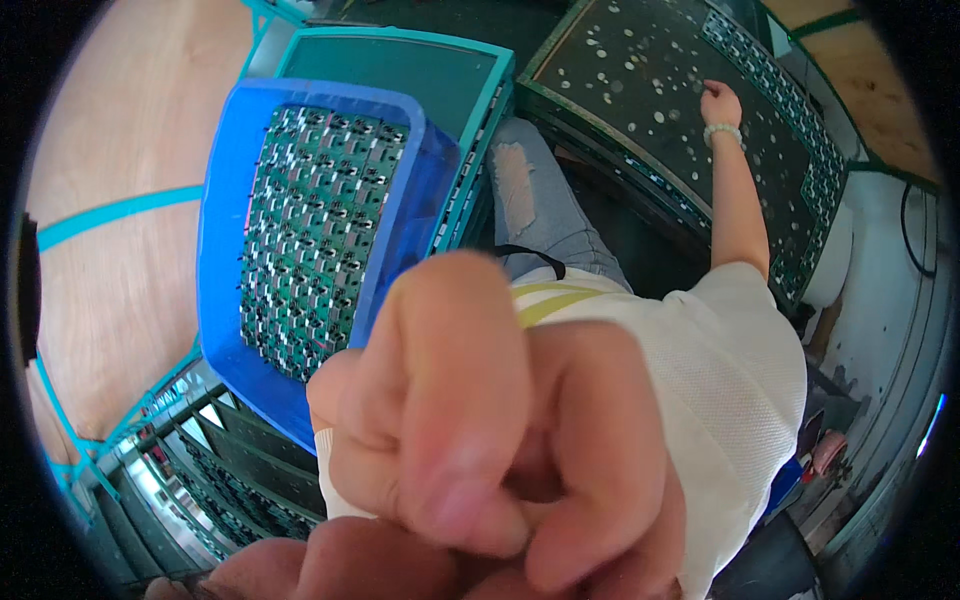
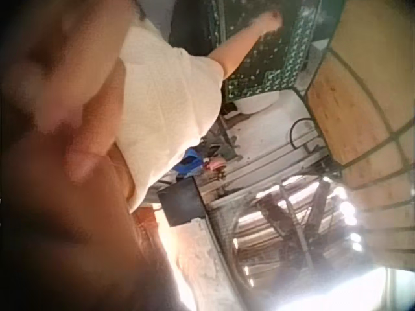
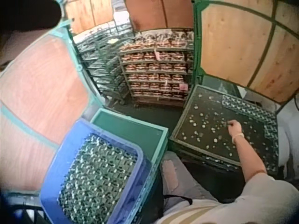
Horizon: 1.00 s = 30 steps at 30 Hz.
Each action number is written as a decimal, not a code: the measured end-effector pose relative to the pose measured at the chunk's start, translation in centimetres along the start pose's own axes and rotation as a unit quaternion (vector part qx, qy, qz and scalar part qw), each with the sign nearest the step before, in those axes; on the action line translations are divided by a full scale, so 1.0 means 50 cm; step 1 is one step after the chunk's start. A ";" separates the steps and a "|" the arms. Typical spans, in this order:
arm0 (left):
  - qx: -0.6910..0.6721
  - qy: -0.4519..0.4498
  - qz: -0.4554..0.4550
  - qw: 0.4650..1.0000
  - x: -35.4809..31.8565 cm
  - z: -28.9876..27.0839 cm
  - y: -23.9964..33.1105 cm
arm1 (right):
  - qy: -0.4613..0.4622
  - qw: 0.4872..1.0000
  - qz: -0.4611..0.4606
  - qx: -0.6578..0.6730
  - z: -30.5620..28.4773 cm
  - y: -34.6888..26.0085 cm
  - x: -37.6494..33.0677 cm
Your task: The person takes small electronic components and attaches them onto circuit boards arranged inside a blue bin by hand.
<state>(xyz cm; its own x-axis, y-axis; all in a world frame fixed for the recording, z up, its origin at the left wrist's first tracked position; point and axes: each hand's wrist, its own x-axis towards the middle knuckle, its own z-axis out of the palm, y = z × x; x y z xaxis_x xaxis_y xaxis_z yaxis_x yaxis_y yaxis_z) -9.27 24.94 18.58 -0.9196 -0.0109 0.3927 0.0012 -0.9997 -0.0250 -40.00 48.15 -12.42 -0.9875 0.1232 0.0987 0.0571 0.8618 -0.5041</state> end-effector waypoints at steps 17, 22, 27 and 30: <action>0.312 -0.171 0.180 0.917 -0.052 0.129 0.180 | -0.118 0.972 -0.173 0.107 0.212 -0.134 -0.064; 0.376 -0.356 0.076 0.852 -0.128 0.200 0.240 | -0.080 0.958 -0.268 0.058 0.178 -0.180 -0.078; 0.465 -0.370 -0.133 0.794 -0.181 0.112 0.313 | -0.017 0.963 -0.268 -0.020 0.063 -0.127 -0.045; 0.660 0.039 0.007 0.750 -0.244 0.007 0.330 | 0.049 0.947 -0.294 -0.123 -0.008 -0.135 -0.034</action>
<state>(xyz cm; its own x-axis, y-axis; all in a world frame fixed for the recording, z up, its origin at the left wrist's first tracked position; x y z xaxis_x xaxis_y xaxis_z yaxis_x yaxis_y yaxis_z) 2.10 8.57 13.69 -0.9364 -0.0717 0.3434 0.3505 -0.1504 0.9244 -38.67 42.33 -8.84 -0.8421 -0.3782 0.3844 -0.4530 0.8829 -0.1237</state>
